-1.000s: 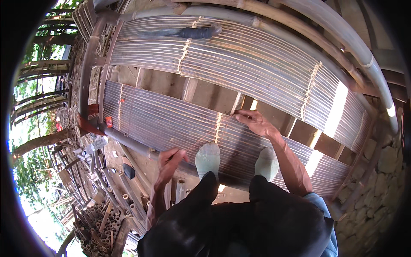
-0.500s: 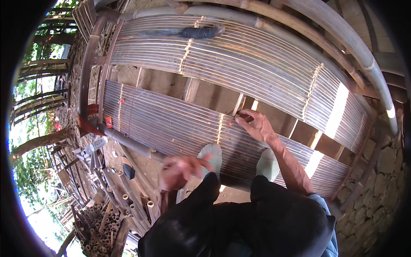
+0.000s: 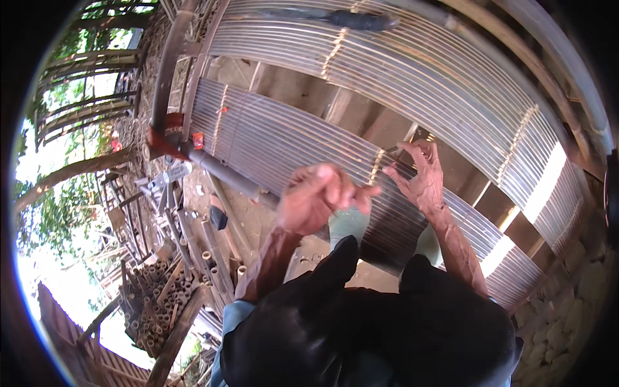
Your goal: The person constructs a bamboo structure by hand, using copper wire to tie together thin bamboo strips that have been laid across larger bamboo supports.
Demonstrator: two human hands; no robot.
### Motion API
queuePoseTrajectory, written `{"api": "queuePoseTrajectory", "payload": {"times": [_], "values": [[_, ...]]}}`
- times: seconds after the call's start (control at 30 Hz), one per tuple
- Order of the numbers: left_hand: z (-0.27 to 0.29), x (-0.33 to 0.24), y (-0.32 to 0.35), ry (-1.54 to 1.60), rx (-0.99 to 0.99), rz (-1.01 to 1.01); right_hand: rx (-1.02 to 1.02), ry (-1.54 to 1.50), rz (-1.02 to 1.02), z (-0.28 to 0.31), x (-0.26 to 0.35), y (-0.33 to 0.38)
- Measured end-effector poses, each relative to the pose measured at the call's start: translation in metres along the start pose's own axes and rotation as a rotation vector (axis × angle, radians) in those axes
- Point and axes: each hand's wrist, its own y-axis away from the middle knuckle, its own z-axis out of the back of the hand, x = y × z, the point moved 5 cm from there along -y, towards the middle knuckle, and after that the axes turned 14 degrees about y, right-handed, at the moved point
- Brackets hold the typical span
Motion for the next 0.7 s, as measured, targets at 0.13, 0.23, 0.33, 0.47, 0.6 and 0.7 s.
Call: {"api": "queuePoseTrajectory", "payload": {"times": [0.13,0.23,0.33,0.47,0.6,0.7], "values": [[-0.008,0.020,0.005,-0.044,-0.027,0.045,-0.024,-0.034,0.070,-0.003,0.005,0.006],[-0.001,0.025,0.004,-0.117,-0.042,0.013,-0.107,0.077,-0.029,0.008,-0.014,0.004],[0.020,0.033,0.010,-0.280,-0.273,0.115,-0.057,-0.054,-0.100,0.003,-0.017,0.003],[0.022,0.041,-0.006,-0.504,-0.347,0.172,0.035,-0.185,-0.305,0.001,-0.014,-0.010],[0.031,0.037,-0.013,-1.188,-0.368,0.114,0.081,-0.170,-0.028,0.003,-0.001,-0.009],[0.041,0.053,-0.014,-1.263,-0.342,0.243,0.115,-0.026,-0.052,0.017,-0.022,-0.001]]}}
